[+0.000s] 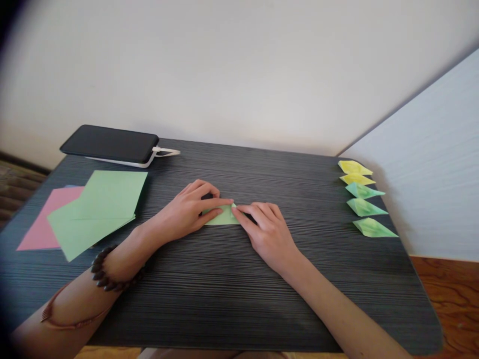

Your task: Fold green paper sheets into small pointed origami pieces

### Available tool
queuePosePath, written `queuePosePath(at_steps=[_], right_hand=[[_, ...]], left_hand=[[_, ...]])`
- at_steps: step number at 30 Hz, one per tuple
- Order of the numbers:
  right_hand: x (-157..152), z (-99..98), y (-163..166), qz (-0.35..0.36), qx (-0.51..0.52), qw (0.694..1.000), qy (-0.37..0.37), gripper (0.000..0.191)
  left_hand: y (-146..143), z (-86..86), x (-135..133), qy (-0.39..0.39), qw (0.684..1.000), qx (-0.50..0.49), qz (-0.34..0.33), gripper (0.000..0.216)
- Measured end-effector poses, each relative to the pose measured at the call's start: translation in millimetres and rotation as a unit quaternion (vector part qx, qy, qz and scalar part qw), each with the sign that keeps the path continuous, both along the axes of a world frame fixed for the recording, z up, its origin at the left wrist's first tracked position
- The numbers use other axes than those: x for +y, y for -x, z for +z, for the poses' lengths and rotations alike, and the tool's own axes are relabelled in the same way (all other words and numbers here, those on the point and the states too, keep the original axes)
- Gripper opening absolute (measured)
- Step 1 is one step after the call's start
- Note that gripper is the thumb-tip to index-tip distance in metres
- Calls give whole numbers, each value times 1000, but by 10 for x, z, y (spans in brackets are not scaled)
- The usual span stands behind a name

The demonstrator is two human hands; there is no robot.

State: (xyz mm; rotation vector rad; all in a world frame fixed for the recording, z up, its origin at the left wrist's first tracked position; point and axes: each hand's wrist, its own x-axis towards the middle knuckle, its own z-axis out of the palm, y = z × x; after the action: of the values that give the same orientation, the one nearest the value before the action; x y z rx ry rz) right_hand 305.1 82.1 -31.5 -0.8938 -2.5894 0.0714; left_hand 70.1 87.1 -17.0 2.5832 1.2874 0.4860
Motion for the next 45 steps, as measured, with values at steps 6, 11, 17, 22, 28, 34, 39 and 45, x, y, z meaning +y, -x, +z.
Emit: queuePosePath(at_steps=[6, 11, 17, 22, 28, 34, 39, 45], right_hand=[[2, 25, -3, 7, -9, 1000, -21, 33], [8, 39, 3, 7, -7, 1000, -21, 30], [16, 41, 4, 6, -8, 1000, -12, 31], [14, 54, 12, 0, -15, 1000, -4, 33], [6, 52, 16, -1, -16, 1000, 3, 34], [15, 49, 8, -2, -6, 1000, 15, 36], [11, 50, 8, -2, -10, 1000, 12, 35], [14, 44, 15, 2, -13, 1000, 5, 35]], left_hand=[[4, -15, 9, -7, 1000, -2, -3, 30], [4, -7, 8, -5, 1000, 4, -4, 30], [18, 17, 12, 7, 1000, 10, -7, 31], [30, 38, 20, 14, 1000, 18, -15, 32], [26, 42, 6, 2, 999, 49, -23, 35], [24, 42, -2, -6, 998, 62, -19, 35], [14, 71, 2, 8, 998, 59, -15, 36], [16, 53, -3, -5, 997, 72, -18, 38]])
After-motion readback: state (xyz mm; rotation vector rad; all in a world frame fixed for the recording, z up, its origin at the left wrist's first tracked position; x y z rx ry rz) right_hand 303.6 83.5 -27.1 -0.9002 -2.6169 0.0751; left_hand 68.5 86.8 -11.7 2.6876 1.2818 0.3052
